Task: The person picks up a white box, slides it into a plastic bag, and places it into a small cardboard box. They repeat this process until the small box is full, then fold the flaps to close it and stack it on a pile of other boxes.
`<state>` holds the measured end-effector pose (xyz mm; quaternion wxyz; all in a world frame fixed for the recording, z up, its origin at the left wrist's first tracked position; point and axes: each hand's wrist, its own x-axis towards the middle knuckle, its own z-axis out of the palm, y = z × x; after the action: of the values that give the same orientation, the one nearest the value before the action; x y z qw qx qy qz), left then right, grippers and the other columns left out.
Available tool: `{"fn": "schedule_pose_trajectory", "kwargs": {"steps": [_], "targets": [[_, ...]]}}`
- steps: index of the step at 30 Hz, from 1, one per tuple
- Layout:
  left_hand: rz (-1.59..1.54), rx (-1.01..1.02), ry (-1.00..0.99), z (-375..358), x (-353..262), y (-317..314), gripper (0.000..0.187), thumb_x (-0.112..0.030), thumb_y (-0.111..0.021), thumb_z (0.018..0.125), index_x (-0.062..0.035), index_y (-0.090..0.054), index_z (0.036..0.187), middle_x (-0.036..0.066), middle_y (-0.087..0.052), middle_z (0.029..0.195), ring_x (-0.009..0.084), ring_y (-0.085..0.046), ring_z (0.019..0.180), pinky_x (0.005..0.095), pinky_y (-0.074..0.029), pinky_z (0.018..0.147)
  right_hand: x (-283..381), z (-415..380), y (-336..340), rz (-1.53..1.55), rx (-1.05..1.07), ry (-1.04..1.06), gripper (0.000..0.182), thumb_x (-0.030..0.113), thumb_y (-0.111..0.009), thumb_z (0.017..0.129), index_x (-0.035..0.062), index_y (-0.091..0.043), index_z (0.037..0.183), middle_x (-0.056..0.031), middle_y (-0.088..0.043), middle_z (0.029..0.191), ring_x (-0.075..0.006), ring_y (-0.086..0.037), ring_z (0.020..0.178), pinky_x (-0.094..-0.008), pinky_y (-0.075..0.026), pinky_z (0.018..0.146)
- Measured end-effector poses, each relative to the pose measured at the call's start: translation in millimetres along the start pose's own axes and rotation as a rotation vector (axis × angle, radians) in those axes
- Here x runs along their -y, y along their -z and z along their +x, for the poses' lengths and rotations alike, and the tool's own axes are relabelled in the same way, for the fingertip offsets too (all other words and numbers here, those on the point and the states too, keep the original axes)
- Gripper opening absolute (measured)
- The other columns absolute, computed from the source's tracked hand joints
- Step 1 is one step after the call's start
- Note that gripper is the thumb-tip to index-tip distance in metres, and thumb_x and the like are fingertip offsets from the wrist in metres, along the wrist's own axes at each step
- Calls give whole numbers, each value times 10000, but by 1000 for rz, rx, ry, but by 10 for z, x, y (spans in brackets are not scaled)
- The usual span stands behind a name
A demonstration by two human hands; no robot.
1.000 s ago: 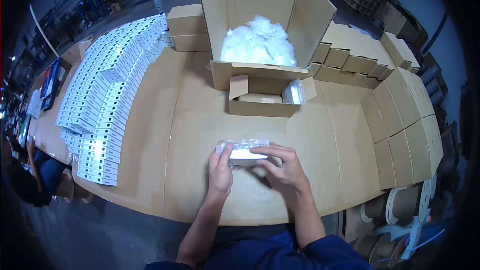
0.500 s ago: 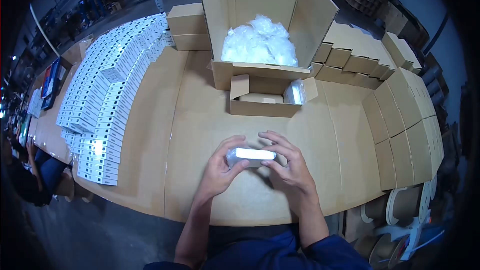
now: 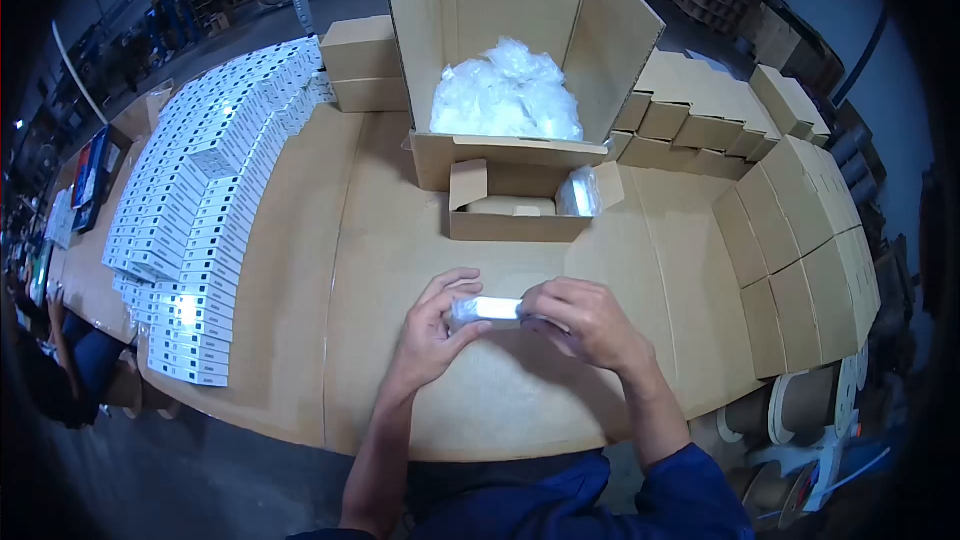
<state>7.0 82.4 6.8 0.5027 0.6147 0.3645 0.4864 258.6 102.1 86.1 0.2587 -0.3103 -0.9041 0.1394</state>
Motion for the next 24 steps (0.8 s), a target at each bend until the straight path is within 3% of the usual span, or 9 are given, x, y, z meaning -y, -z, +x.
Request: {"fn": "schedule_pose_trajectory", "kwargs": {"steps": [3,4,7,11,15,16,20,23,24], "targets": [[-95,-106,99,123,-127,-5,694,-23,-788,876,-30,-479,1497,124,-466,1484,273,-492,1376,401,-489,1086,-141,83,77,15,-225,-53,232,30,-806,811,71,-688,1007,-80,-697,938,-261,-695,727,-366,-580,646],[245,-135,147,195,-300,42,793,-78,-771,893,-108,-379,1581,142,-476,1478,306,-509,1356,417,-471,1104,-121,133,147,42,-311,-135,201,-21,-780,847,46,-681,1008,-103,-678,919,-247,-688,697,-340,-575,605],[721,-125,-3,387,-163,240,768,-130,-742,919,-163,-379,1596,174,-490,1452,343,-516,1337,436,-456,1117,-364,229,141,-118,-585,-236,180,-37,-767,866,23,-670,1006,-106,-661,900,-224,-680,684,-321,-562,571],[962,-53,-100,541,-42,369,769,-159,-743,917,-199,-390,1599,177,-527,1386,368,-550,1255,462,-469,1083,-624,321,1,-261,-759,-264,174,-25,-770,870,5,-656,999,-111,-625,864,-235,-651,650,-324,-583,537],[1021,-45,-126,592,48,388,774,-162,-753,909,-207,-401,1597,168,-543,1358,354,-570,1204,465,-485,1040,-750,340,-115,-338,-731,-302,177,-21,-760,880,5,-662,1025,-118,-629,877,-243,-664,663,-316,-594,527],[1029,-52,-139,598,61,386,775,-160,-754,907,-208,-403,1596,164,-548,1349,350,-573,1195,462,-488,1031,-757,350,-132,-333,-726,-333,183,0,-763,882,5,-664,1035,-136,-635,873,-274,-677,678,-354,-588,538],[1032,-61,-129,598,59,373,772,-149,-756,899,-204,-416,1589,144,-574,1311,331,-584,1163,451,-500,1005,-931,380,-213,-335,-748,-368,145,45,-778,884,4,-677,978,-120,-635,831,-233,-638,596,-357,-522,537],[1098,-91,-159,586,125,354,794,-180,-772,880,-213,-414,1588,108,-586,1293,294,-594,1162,450,-534,945,-1033,404,-222,-347,-695,-409,140,56,-783,882,1,-678,958,-134,-636,832,-252,-657,611,-370,-519,540],[1105,-93,-158,580,138,343,798,-180,-773,877,-215,-413,1589,102,-589,1287,289,-596,1152,446,-536,938,-1048,426,-217,-380,-689,-404,142,62,-791,867,-2,-677,922,-156,-633,824,-307,-665,640,-409,-526,567]]}}
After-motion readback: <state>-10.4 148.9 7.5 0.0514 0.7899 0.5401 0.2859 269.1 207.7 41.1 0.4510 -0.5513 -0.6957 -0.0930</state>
